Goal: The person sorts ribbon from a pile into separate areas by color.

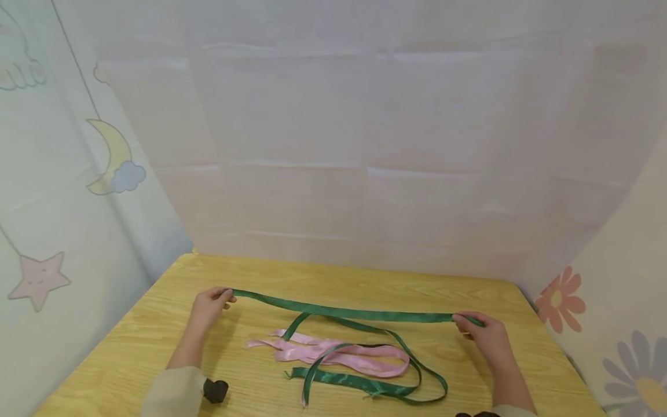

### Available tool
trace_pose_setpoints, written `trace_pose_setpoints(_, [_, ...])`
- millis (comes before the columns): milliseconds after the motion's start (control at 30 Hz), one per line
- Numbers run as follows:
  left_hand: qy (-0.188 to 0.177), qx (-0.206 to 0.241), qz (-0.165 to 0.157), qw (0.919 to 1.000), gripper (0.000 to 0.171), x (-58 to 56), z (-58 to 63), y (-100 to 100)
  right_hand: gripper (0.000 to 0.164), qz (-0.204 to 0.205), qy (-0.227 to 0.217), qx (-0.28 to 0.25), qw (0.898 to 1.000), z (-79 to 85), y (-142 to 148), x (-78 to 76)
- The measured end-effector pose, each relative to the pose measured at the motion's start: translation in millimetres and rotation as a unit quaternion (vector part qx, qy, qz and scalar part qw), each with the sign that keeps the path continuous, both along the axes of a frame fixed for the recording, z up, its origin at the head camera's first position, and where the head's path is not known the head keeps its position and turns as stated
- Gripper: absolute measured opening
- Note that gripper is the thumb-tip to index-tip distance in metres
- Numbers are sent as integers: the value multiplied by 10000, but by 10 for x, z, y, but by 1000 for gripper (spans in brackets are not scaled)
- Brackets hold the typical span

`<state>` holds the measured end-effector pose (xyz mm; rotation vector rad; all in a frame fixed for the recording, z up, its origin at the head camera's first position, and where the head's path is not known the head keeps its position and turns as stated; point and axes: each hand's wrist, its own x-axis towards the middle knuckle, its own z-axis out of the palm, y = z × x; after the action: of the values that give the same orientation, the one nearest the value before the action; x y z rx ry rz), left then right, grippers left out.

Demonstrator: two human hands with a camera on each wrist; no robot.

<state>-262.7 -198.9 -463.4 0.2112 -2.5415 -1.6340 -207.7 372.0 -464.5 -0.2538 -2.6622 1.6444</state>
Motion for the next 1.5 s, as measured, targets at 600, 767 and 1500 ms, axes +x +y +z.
trace_pose_setpoints(600, [237,394,342,9984,29,-1,-42,57,42,-392,-208,-635,9970,-44,17,-61])
trace_pose_setpoints(767, [248,426,359,9981,29,-24,-43,61,43,-358,-188,-659,9970,-24,16,-83])
trace_pose_setpoints(1500, [352,533,593,9962,27,-150,41,-11,14,236,-164,-1683,9853,104,114,-143])
